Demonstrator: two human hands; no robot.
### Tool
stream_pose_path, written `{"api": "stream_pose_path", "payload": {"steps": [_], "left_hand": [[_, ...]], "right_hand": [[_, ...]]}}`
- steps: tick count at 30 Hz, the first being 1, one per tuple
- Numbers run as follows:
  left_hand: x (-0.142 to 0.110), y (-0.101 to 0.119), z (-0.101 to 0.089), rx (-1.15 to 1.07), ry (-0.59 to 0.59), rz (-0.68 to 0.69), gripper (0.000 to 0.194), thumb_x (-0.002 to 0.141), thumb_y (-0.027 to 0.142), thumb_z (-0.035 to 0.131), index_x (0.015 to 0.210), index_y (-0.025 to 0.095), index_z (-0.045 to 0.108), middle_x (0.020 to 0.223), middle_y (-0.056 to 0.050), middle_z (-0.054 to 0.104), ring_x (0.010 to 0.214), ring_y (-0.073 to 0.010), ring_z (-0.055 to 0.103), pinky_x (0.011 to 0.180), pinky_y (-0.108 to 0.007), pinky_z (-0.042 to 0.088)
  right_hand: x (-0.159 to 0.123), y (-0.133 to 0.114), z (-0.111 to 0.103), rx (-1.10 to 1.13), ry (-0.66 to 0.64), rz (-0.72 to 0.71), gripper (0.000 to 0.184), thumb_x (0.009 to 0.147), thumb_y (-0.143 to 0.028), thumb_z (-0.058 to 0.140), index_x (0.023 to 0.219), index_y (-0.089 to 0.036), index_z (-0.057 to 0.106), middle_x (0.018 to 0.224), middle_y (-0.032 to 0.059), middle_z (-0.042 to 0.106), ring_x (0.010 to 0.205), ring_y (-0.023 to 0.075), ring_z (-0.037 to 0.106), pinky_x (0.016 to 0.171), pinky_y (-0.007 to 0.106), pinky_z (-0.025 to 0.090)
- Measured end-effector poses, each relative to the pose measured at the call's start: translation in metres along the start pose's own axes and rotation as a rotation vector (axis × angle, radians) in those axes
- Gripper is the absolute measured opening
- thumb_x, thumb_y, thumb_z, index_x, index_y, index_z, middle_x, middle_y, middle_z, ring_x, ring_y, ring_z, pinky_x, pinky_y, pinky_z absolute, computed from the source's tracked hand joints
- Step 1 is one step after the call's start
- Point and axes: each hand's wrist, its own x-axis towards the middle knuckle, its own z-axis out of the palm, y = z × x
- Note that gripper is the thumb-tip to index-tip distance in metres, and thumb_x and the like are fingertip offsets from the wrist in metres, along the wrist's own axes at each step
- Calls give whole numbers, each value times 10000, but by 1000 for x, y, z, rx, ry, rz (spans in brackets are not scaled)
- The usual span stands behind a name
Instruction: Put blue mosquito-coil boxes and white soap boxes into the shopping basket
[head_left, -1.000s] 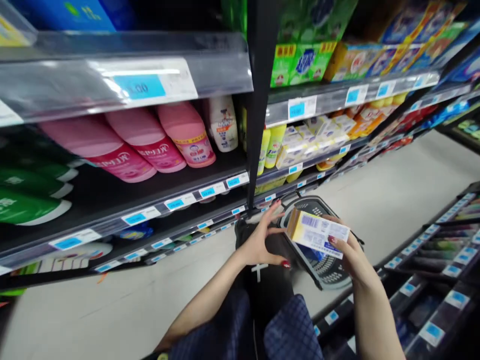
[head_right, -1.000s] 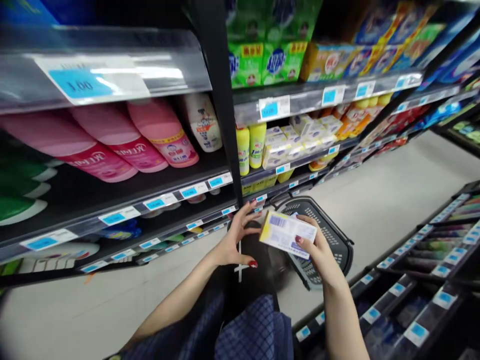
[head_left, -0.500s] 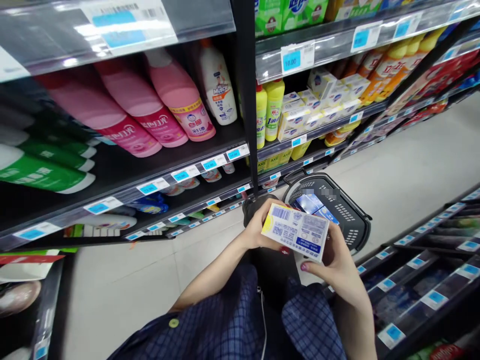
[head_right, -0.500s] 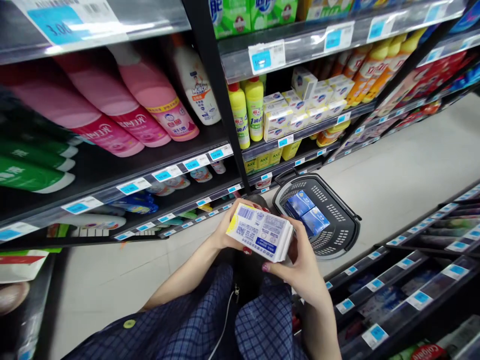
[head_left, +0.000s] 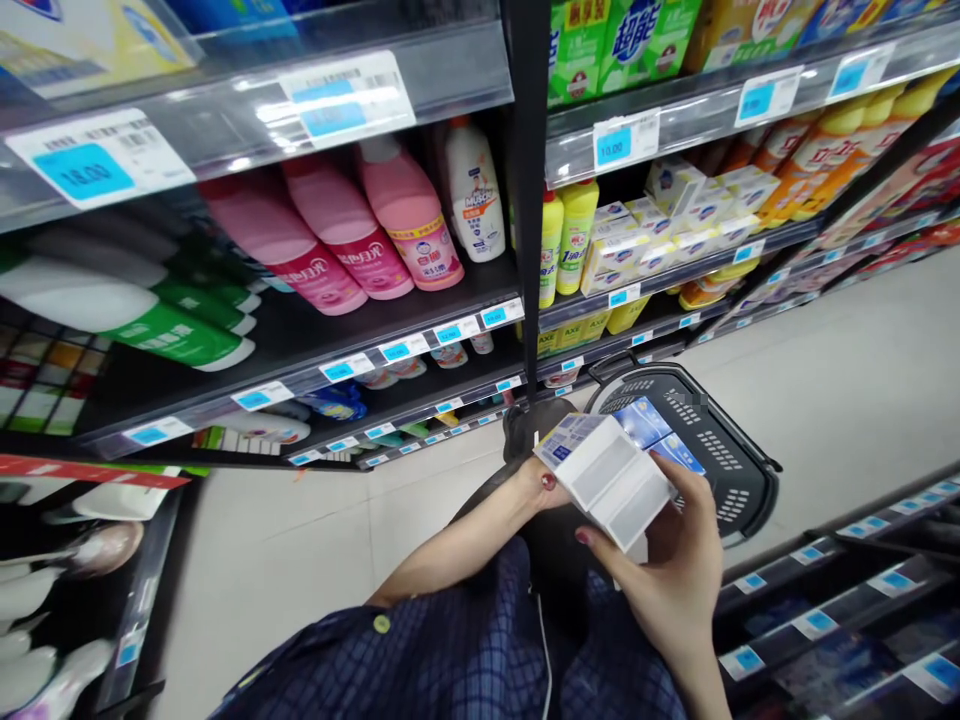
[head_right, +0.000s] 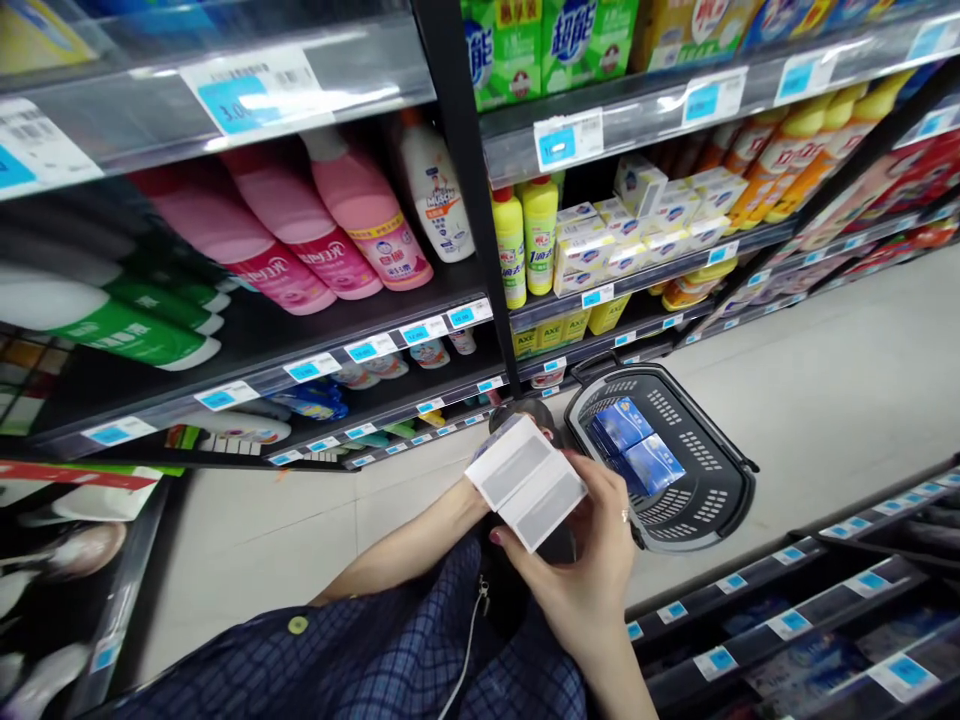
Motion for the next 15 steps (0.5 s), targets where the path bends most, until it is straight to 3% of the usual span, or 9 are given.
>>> {"api": "stream_pose_path", "payload": {"steps": [3,7,9,12,15], "left_hand": [[-5,1,3,-29,-23,-58,482,638,530,795,985,209,703,923,-90,734,1179,-363,611,996,-456,486],[-12,5,12,-35,-75,-69,665,476,472,888,1052,219,672,934,-76,726,1139,-359,627,1004,-494,471],[-13,5,18,-32,-81,-9,703,413,426,924,1041,256,658,1050,-57,708,1133,-335,623,1006,-472,469],[-15,6,26,117,-108,184,786,318,447,958,1018,259,656,1187,-62,644,1174,-323,577,1043,-440,440],[-19,6,27,312,-109,335,867,289,412,977,1069,231,644,1178,-67,611,1154,-299,559,1071,-419,402]], "right_hand": [[-4,5,5,53,13,14,732,730,-324,823,1358,-249,455,1246,113,511,1099,252,580,787,341,554],[-6,23,9,-1,72,-43,816,692,-354,839,1381,-233,419,1233,121,512,1131,282,547,912,430,509],[-2,32,7,6,53,-85,733,696,-396,826,1314,-225,472,1183,117,540,1109,293,547,935,455,486],[9,43,1,184,-42,-150,620,727,-473,793,1235,-251,515,1163,111,569,1136,320,549,990,498,456],[22,60,-9,418,-188,-113,678,694,-566,804,1231,-280,506,1164,102,591,1142,334,578,994,512,474]]}}
